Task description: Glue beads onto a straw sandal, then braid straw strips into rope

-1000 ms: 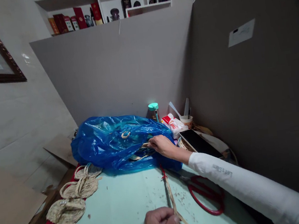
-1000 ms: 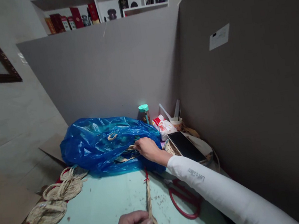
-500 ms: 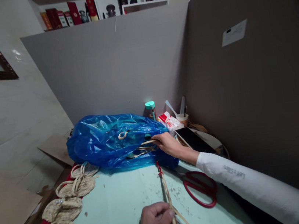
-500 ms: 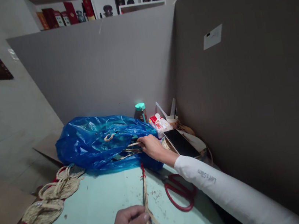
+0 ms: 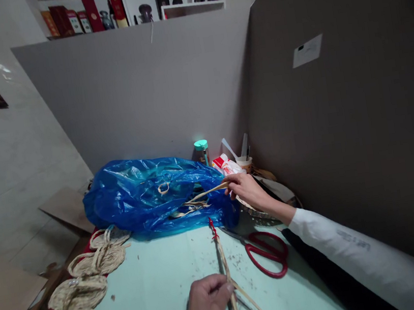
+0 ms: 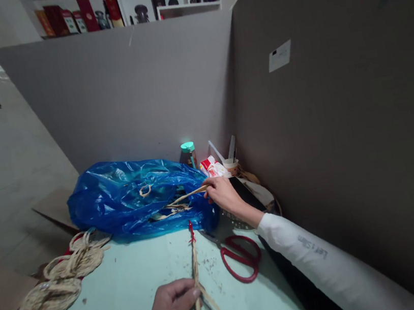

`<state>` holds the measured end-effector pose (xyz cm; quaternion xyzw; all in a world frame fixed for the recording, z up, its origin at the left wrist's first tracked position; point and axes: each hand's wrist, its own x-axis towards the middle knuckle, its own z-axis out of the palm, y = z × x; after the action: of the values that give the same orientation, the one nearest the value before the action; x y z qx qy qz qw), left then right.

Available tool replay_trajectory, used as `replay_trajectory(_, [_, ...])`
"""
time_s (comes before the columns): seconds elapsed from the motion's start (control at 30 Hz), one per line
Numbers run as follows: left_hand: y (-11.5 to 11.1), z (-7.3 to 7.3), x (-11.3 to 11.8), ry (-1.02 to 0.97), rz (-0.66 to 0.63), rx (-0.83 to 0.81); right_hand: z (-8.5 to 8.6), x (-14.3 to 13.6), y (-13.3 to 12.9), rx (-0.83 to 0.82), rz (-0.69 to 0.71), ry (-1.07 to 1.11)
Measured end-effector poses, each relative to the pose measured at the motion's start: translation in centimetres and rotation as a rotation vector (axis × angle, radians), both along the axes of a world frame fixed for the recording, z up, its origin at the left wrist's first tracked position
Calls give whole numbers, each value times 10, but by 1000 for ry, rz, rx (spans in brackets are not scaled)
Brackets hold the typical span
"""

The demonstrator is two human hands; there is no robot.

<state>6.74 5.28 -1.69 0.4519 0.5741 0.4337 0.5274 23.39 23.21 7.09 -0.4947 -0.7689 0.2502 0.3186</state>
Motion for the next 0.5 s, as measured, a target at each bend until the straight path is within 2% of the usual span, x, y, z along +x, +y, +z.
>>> replay_trajectory(0.13, [-1, 1, 1, -8, 17, 10, 7, 17, -8, -123, -83, 171])
replay_trajectory(0.23, [-3, 3, 2, -16, 51, 5, 10, 20, -19, -215, -123, 289])
replay_trajectory(0.33, [-7, 7, 2, -42, 61, -26, 12, 15, -41, -341, -83, 369])
replay_trajectory(0.5, [-13, 18, 2, -95, 46, -38, 6, 4, -95, -549, 49, 415])
